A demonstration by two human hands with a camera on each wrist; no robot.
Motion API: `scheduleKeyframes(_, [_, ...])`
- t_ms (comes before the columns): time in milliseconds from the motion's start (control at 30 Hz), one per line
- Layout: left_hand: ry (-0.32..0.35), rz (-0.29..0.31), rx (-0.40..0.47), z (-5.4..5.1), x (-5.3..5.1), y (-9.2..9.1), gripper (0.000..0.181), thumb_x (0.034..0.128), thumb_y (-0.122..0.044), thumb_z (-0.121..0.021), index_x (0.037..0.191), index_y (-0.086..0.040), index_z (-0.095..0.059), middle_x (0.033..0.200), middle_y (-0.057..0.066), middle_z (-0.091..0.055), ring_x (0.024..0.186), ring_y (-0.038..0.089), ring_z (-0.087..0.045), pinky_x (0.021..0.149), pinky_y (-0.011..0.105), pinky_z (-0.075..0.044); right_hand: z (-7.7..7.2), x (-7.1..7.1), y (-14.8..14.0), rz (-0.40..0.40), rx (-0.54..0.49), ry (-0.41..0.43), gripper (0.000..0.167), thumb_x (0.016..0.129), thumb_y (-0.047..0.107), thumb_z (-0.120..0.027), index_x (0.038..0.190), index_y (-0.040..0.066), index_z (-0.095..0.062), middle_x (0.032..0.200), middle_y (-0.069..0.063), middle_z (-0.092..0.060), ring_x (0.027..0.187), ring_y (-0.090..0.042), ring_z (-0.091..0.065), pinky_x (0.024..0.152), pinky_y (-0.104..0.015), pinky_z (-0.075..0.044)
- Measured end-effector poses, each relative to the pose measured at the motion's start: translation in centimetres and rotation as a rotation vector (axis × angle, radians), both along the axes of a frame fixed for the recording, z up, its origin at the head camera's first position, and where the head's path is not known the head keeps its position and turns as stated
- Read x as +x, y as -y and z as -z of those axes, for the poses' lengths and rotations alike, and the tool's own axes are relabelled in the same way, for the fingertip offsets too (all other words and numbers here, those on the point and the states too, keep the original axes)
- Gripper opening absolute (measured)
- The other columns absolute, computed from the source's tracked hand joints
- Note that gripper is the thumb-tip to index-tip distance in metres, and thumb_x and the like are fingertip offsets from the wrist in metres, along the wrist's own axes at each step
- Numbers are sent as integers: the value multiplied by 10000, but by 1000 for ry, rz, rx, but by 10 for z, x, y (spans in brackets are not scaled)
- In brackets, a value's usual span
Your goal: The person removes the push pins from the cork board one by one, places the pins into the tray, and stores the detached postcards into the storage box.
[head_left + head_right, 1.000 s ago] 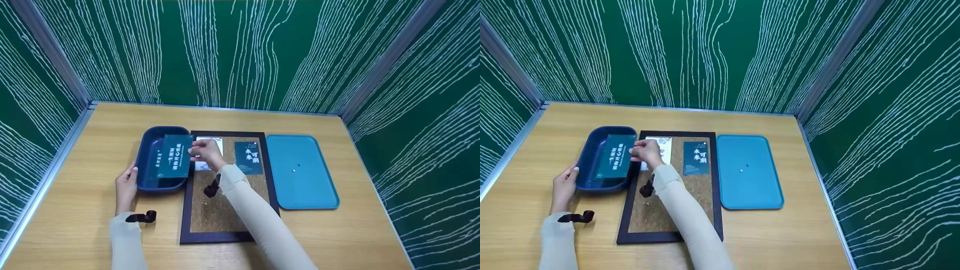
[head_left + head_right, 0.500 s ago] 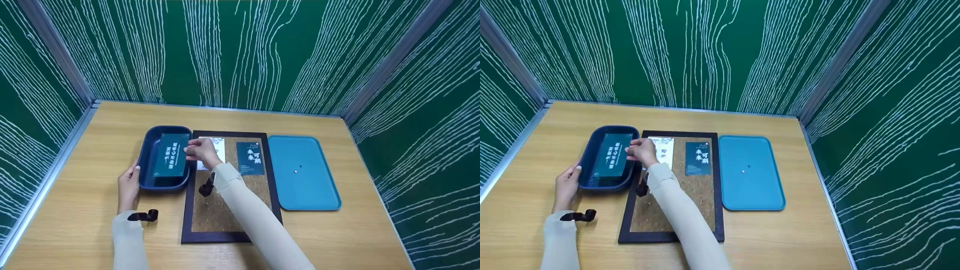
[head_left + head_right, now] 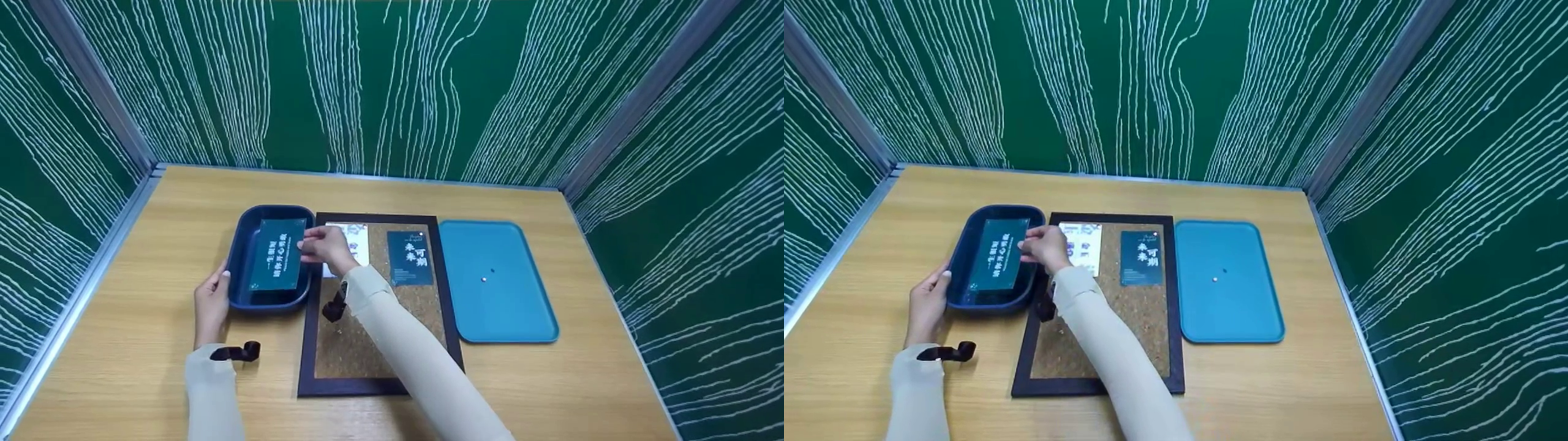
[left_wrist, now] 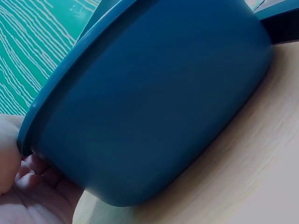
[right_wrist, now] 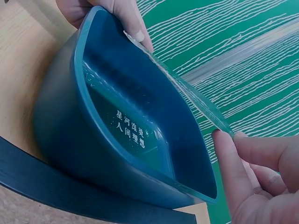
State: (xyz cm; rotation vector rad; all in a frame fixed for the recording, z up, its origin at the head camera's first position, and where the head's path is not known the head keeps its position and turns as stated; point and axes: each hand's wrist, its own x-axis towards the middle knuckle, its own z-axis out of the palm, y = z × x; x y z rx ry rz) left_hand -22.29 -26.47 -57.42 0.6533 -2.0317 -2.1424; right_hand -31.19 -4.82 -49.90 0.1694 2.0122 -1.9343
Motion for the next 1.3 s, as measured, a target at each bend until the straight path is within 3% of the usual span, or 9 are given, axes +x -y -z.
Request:
scheduleKeyframes(167, [-2,11,-39,1,-1,0,438,1036,-257,-410,1464,-168,-383,1568,-19,-271,1482,144,-158,1213,321,-190,1,0,1,-1,-8,-4,266,848,-22,-686,1111,-22,-652,948,-111,-674,798,-204,-712,668,-268,-606])
scheduleKeyframes(467, [-22,-4,-8,0,-2,-3,438,1034,-236,-415,1464,-155,-387,1566,-2,-278,1476,143,-179,1212,309,-198,6,-2,0,-12,-1,-17,288,831,-63,-684,1114,-92,-640,983,-202,-717,820,-212,-716,713,-285,-607])
scheduleKeyframes(633, [-20,3,29,0,-2,-3,435,1035,-241,-412,1464,-172,-384,1570,-15,-265,1480,137,-163,1211,304,-191,6,-1,-2,-19,17,-20,207,838,-40,-686,1044,-48,-665,945,-175,-719,805,-213,-716,707,-285,-607])
scheduleKeyframes(800, [-9,0,56,0,-2,-3,430,1035,-243,-412,1461,-187,-390,1567,-36,-274,1480,123,-162,1207,293,-197,8,0,-3,-36,61,-24,227,865,-14,-665,1089,-48,-661,940,-163,-722,794,-215,-715,695,-291,-608])
scheduleKeyframes(1033, [-10,3,91,-2,-2,-4,429,1036,-235,-409,1461,-186,-387,1570,-29,-272,1479,133,-175,1184,289,-250,10,1,-6,-21,66,-17,171,863,15,-677,1033,-3,-685,1010,-201,-713,739,-178,-690,677,-282,-606])
scheduleKeyframes(1133, [3,22,29,-3,0,-2,438,1038,-254,-399,1471,-192,-368,1574,-38,-254,1481,138,-163,1196,306,-228,11,0,-8,-27,58,-18,196,866,25,-679,1057,-14,-683,993,-175,-716,743,-172,-689,685,-278,-605])
scheduleKeyframes(1300, [-9,70,-215,-3,1,3,450,1043,-260,-380,1472,-124,-377,1556,33,-304,1470,198,-212,1214,351,-201,11,-1,-14,-44,49,-31,191,878,44,-672,1060,-9,-689,927,-99,-714,730,-158,-686,688,-275,-604])
